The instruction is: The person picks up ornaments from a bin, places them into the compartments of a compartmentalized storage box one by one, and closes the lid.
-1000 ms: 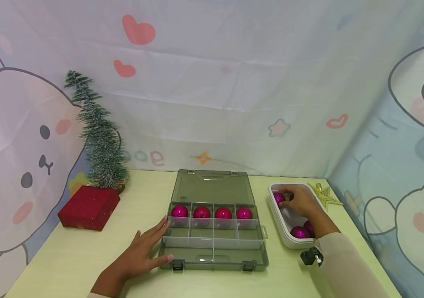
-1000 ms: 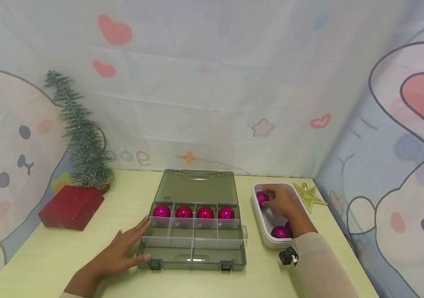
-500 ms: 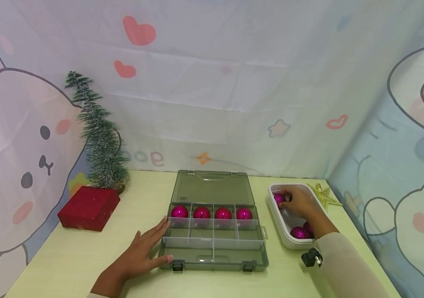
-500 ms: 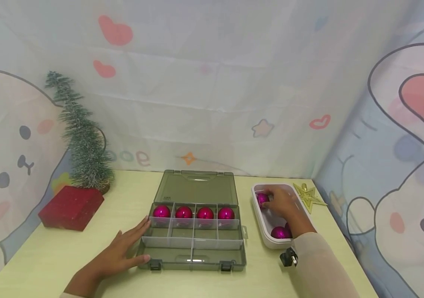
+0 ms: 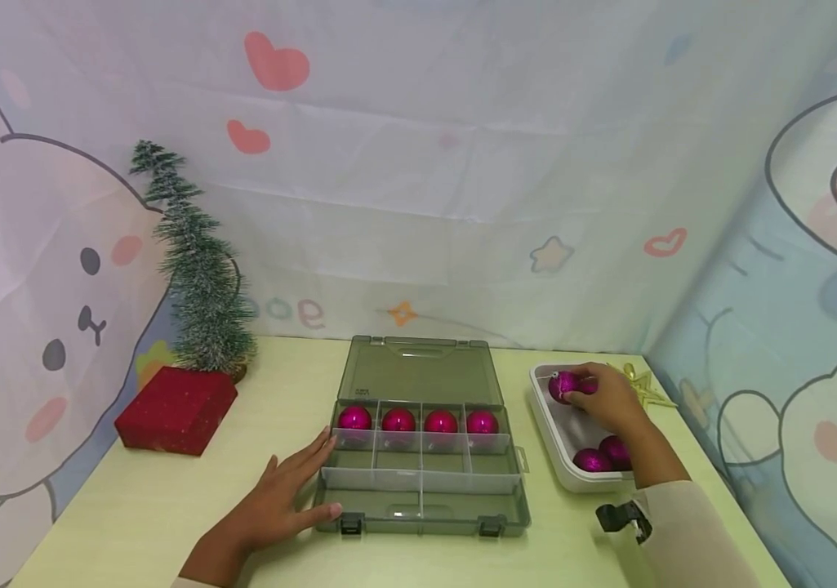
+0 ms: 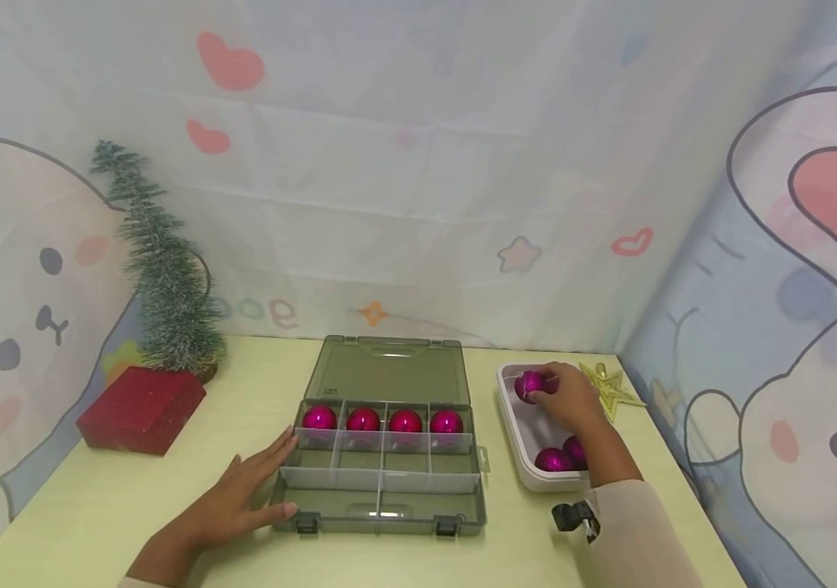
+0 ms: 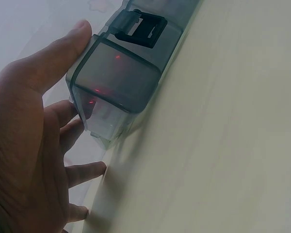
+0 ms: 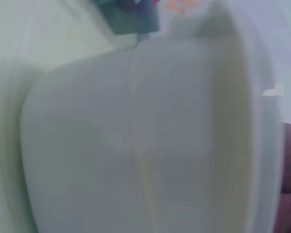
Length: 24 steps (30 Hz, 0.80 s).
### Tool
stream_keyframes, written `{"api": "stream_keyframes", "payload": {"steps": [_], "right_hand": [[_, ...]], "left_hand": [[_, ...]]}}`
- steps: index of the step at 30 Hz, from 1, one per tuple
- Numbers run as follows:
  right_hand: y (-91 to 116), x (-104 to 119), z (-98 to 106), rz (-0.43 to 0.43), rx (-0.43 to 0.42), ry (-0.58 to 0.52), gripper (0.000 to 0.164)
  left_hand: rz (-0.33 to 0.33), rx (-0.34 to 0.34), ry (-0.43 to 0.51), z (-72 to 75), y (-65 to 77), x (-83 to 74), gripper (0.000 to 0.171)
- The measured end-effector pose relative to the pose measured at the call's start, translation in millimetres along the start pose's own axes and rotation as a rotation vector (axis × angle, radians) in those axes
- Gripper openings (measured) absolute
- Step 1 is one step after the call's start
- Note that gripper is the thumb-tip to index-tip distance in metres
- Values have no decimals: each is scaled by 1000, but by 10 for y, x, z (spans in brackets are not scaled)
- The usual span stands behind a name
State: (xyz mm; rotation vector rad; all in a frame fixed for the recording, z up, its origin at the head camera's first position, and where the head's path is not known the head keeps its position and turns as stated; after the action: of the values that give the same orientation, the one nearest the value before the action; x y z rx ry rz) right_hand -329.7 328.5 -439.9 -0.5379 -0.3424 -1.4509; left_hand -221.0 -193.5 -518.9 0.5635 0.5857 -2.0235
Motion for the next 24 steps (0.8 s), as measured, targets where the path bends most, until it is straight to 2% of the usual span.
{"api": "stream_keyframes", "payload": {"steps": [8,14,20,24], "right_hand": [[149,131,80,-39,-71,-132,50],[224,288,38,7,-98,-262,51],[264,486,-82,86,-117,-297,47],[296,612,-153,108,-109,-332,46]], "left_hand": [[-2,-2,0,2,0,3,93],[1,1,7,22,-9,-9,92],[8,4,6,15,-4,-3,92],[9,1,1,7,4,5,92]]}}
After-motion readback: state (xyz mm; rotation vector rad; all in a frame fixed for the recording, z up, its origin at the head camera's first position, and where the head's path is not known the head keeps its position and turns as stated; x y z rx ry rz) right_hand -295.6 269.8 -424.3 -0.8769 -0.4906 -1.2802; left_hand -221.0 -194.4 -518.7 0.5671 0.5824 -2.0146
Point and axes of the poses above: each hand's wrist, its own y-axis away from the middle knuckle, its own z-axis out of the back of the hand, x = y × z, the point moved 5 cm from there along -y, towards the middle knuckle, and after that the axes turned 1 degree about y, right-handed, at the moved point
